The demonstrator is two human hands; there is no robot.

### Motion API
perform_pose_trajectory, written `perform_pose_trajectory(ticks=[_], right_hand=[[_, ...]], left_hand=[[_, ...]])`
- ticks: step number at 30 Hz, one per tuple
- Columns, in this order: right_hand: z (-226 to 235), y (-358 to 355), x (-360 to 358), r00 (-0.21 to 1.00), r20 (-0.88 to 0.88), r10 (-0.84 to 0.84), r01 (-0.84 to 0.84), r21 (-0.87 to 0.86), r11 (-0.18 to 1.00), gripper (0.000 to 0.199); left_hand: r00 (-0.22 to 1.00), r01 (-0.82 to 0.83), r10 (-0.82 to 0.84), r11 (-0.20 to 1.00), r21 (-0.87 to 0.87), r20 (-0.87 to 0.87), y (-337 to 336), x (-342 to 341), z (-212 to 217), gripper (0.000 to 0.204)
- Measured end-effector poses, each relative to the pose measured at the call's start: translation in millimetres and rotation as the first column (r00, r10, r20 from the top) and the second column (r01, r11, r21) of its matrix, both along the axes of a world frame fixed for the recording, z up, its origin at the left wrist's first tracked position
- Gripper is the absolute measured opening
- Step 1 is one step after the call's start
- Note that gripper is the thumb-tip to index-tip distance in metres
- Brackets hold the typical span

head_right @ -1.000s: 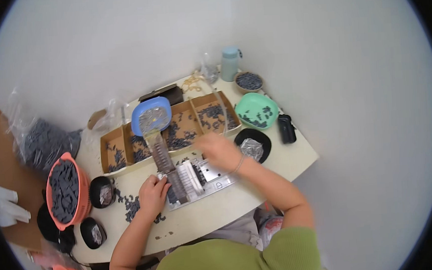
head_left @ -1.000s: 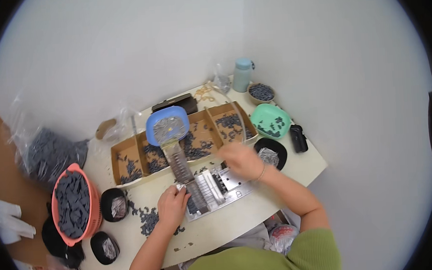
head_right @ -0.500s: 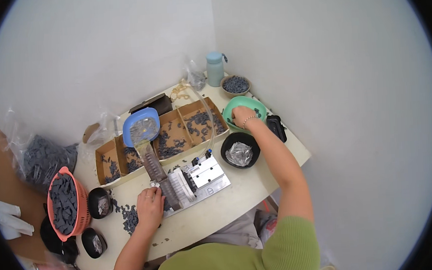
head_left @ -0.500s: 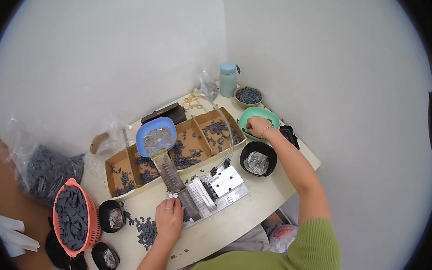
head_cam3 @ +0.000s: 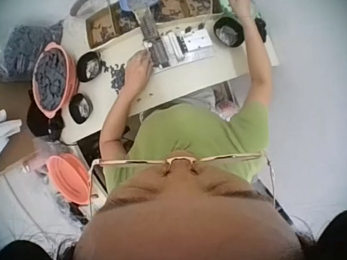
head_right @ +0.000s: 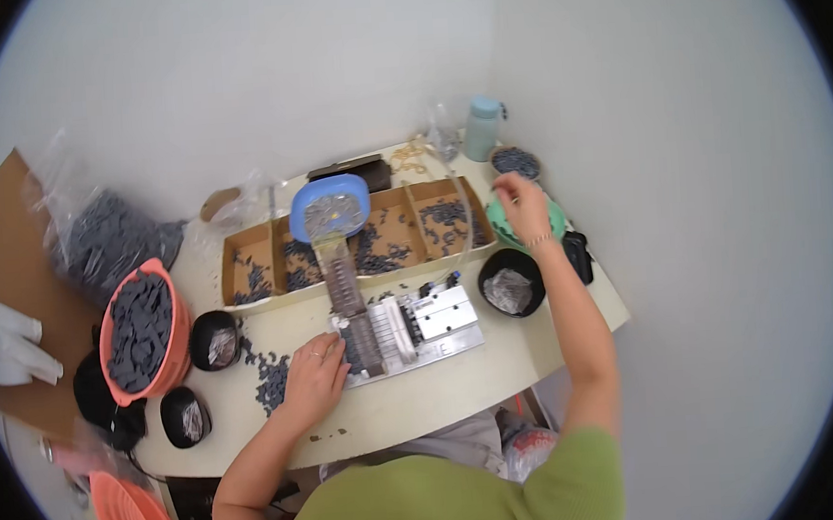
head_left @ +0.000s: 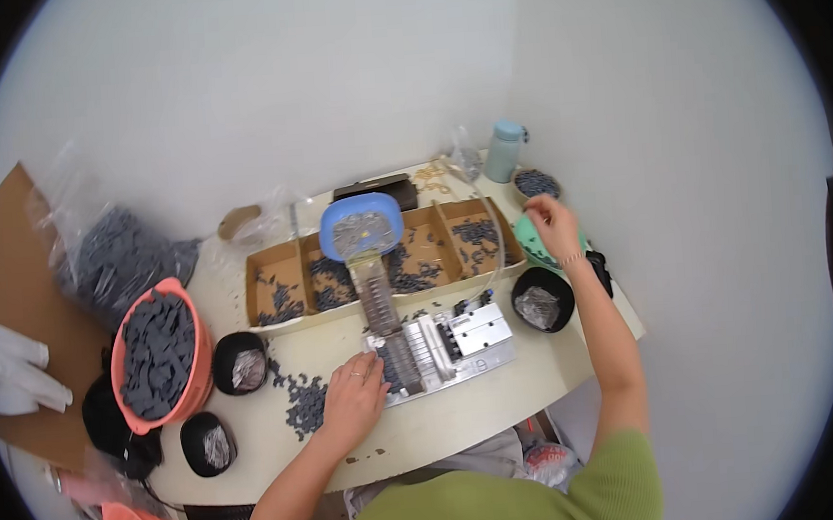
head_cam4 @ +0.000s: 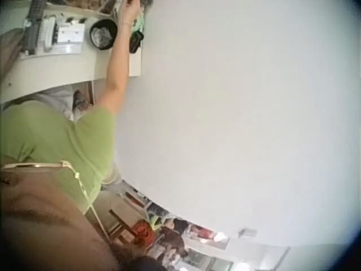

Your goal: Sorting small plastic and metal components into bins and onto a slider tool for preparation.

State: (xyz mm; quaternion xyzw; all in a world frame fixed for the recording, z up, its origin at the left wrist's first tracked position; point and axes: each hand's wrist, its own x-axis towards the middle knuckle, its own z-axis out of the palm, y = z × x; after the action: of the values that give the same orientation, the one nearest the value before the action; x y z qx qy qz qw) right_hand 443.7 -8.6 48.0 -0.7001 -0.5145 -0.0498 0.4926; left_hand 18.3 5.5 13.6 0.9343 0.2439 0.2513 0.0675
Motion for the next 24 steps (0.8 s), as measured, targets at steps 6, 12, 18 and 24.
perform_pose_trajectory(ticks=[6,12,18,24], right_hand=[[-17,-11,-190,0.734,-0.17,0.658,-0.671,-0.333,0.663,0.013],[-40,11,-235,0.754,0.176,0.633,-0.545,-0.37,0.752,0.011],[-50,11,-239,0.687,0.412,0.599,-0.492,-0.343,0.8,0.009],[-53,0,-254,0.5,0.708,0.498,-0.355,-0.357,0.864,0.017]], left_hand=[[0.96,-0.268,0.271,0.962,-0.055,0.064,0,-81,10,0.037],[0.756,-0.645,0.64,0.764,-0.009,0.136,4,-182,14,0.03],[0.646,-0.749,0.759,0.651,-0.125,0.081,4,-235,5,0.018],[0.64,-0.767,0.759,0.62,-0.165,-0.123,10,-238,6,0.011]])
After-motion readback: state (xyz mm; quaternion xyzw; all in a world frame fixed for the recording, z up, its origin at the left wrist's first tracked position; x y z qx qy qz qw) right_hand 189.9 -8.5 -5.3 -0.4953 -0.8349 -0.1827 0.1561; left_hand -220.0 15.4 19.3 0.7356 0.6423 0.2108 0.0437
